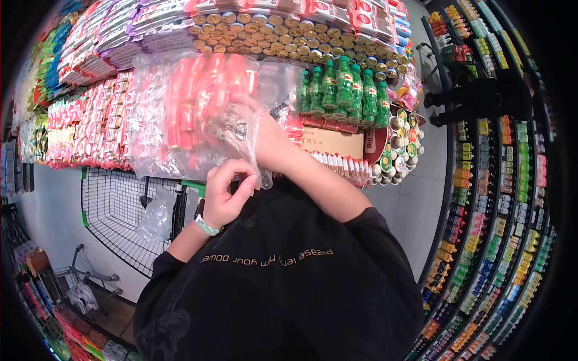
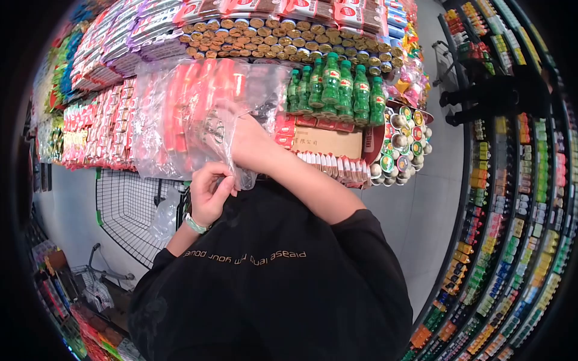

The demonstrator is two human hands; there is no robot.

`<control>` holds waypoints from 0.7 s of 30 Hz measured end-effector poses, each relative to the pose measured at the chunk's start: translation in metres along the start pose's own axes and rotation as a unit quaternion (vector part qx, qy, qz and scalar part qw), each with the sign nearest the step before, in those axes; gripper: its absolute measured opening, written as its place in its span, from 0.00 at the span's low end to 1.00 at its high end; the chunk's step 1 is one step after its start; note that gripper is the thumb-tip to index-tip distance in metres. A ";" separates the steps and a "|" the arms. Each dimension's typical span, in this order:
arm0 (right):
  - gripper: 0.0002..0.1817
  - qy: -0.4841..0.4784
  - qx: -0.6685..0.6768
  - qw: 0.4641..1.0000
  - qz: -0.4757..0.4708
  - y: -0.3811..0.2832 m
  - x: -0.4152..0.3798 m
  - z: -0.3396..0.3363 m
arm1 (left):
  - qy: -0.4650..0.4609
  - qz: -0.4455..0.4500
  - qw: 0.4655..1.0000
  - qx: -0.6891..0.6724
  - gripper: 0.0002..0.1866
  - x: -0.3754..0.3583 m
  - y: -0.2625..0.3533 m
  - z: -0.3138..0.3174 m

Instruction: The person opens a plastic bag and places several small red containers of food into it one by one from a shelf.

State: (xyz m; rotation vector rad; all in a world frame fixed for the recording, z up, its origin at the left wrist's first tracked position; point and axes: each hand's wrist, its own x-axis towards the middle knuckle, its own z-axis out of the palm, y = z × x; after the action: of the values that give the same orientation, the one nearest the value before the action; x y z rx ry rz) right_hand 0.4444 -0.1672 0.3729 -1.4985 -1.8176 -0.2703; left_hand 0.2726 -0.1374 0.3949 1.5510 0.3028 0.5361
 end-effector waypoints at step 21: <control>0.22 -0.064 -0.040 0.997 -0.034 0.011 -0.014 0.010 | -0.045 0.008 0.999 0.021 0.01 0.004 -0.008 0.002</control>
State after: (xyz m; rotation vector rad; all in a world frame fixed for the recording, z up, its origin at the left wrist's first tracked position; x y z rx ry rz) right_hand 0.4510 -0.1685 0.3530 -1.5415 -1.9835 -0.2881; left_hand 0.2783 -0.1369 0.3872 1.6156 0.2335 0.4732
